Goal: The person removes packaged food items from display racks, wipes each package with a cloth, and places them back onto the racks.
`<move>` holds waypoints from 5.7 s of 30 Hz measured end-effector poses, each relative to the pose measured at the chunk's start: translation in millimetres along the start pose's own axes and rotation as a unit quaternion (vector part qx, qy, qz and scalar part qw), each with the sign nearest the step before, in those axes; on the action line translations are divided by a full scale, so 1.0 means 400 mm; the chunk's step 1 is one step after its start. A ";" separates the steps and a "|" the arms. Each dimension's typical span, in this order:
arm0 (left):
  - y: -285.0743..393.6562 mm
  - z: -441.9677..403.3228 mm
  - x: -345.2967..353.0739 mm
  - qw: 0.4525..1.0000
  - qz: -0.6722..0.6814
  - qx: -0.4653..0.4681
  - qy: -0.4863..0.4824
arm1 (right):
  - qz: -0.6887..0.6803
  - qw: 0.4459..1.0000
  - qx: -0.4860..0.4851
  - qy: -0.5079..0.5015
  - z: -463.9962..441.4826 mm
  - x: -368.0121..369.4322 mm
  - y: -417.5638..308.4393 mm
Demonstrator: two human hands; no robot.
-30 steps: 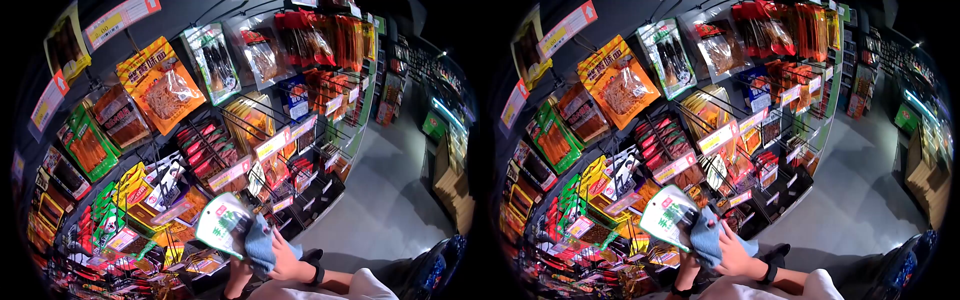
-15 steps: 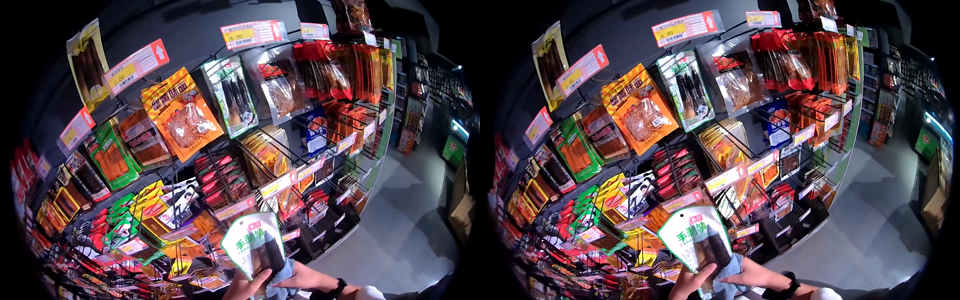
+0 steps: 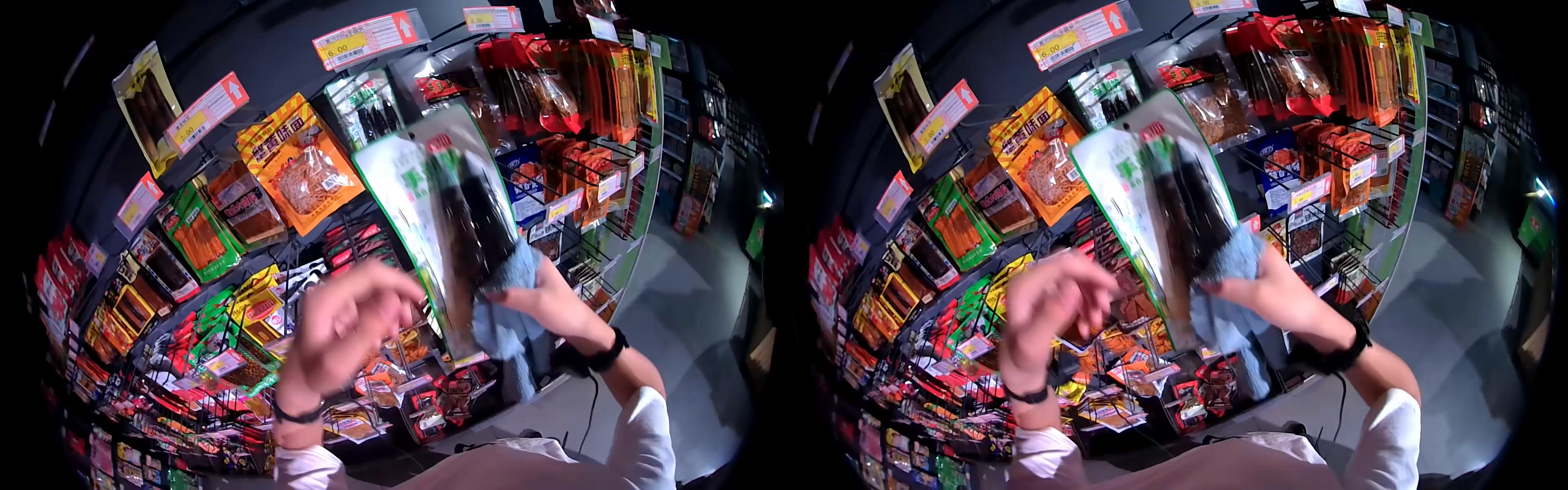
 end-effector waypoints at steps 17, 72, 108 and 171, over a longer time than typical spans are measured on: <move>0.255 -0.279 -0.067 0.658 -0.616 0.383 0.203 | 0.013 0.995 -0.102 0.007 -0.142 -0.091 -0.142; 0.021 -0.399 0.013 0.679 -0.687 0.204 0.157 | -0.148 0.979 -0.137 0.030 -0.158 -0.074 -0.007; -0.378 -1.057 0.564 0.973 -0.098 -0.210 0.024 | -0.155 0.965 -0.033 0.208 0.439 -0.379 0.330; -0.543 -0.107 0.923 0.944 0.252 -0.204 0.060 | -0.050 0.849 -0.190 0.491 0.583 -0.655 0.154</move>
Point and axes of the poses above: each hand's wrist, its own z-axis away from the middle knuckle, its own x-axis out of the palm, y = z × x, the point moved 9 cm from there along -z, towards the middle knuckle, and after that the axes turned 3 degrees about y, right-handed, at the moved point
